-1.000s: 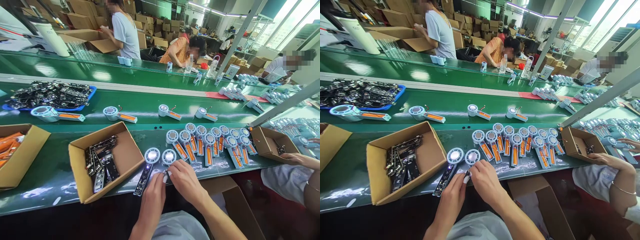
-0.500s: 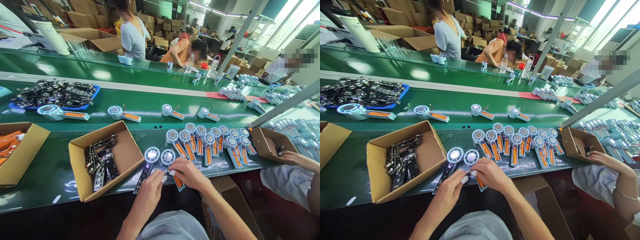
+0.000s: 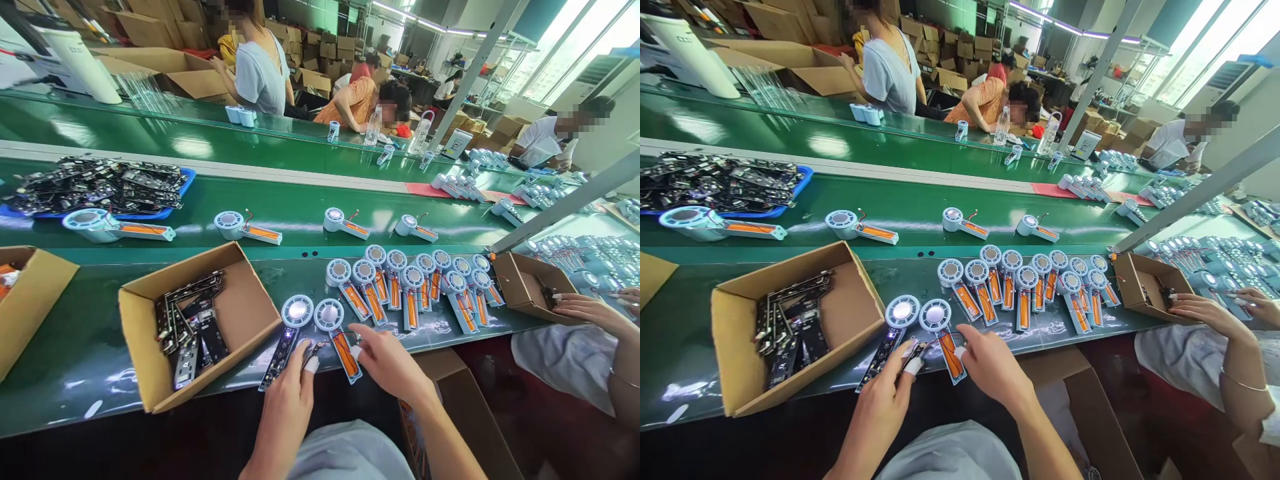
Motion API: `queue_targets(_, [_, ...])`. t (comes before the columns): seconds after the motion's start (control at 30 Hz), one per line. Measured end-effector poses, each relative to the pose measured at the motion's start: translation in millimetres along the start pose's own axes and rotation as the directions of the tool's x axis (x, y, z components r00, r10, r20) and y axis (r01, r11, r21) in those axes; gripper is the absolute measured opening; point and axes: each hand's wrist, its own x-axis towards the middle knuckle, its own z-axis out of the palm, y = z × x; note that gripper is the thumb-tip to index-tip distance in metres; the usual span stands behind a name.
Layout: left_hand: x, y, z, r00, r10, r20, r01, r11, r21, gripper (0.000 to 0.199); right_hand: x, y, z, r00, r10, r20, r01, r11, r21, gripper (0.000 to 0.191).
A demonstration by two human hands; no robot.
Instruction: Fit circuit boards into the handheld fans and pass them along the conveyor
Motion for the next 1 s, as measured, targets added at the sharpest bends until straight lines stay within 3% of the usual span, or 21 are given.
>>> queue_targets(0.07, [1, 0, -3.8, 0.999, 0.003, 0.038, -0.002, 1.0, -0.004, 0.046, 2, -1, 5, 0.998, -0.01, -0.06, 0.011, 1.0, 0.019, 0.033])
queue_targets(0.23, [5, 10, -8.7, 0.976, 0.2, 0.087, -0.206, 0.977, 0.062, 0.062, 19, -8, 7, 0.932, -0.1, -0.348, 0.176, 0.964, 0.197, 0.023])
queue_targets(0.37, [5, 15, -10.7, 0.962, 0.225, 0.153, -0.255, 0.943, 0.214, 0.071, 32, -19, 20, 0.943, -0.07, -0.324, 0.228, 0.847, 0.48, 0.018])
queue_targets(0.47, [5, 14, -13.7, 0.965, 0.246, 0.094, -0.256, 0.959, 0.119, 0.065, 35, -25, 34, 0.972, -0.044, -0.229, 0.183, 0.755, 0.629, 0.015])
queue_targets(0.53, [5, 13, -16.0, 0.98, 0.192, 0.051, -0.191, 0.981, -0.025, 0.05, 32, -27, 39, 0.979, -0.08, -0.187, 0.179, 0.778, 0.602, 0.009])
queue_targets(0.6, [5, 14, -17.8, 0.994, 0.084, 0.076, -0.071, 0.985, -0.154, 0.037, 28, -27, 38, 0.971, -0.161, -0.175, 0.229, 0.832, 0.506, 0.012])
queue_targets(0.73, [6, 21, -19.9, 0.986, -0.093, 0.14, 0.132, 0.946, -0.297, 0.032, 22, -25, 32, 0.934, -0.309, -0.182, 0.353, 0.877, 0.325, 0.025])
queue_targets(1.0, [18, 32, -27.8, 0.996, -0.032, 0.078, 0.053, 0.957, -0.284, 0.028, 19, -19, 37, 0.866, -0.464, -0.188, 0.476, 0.879, 0.024, 0.028])
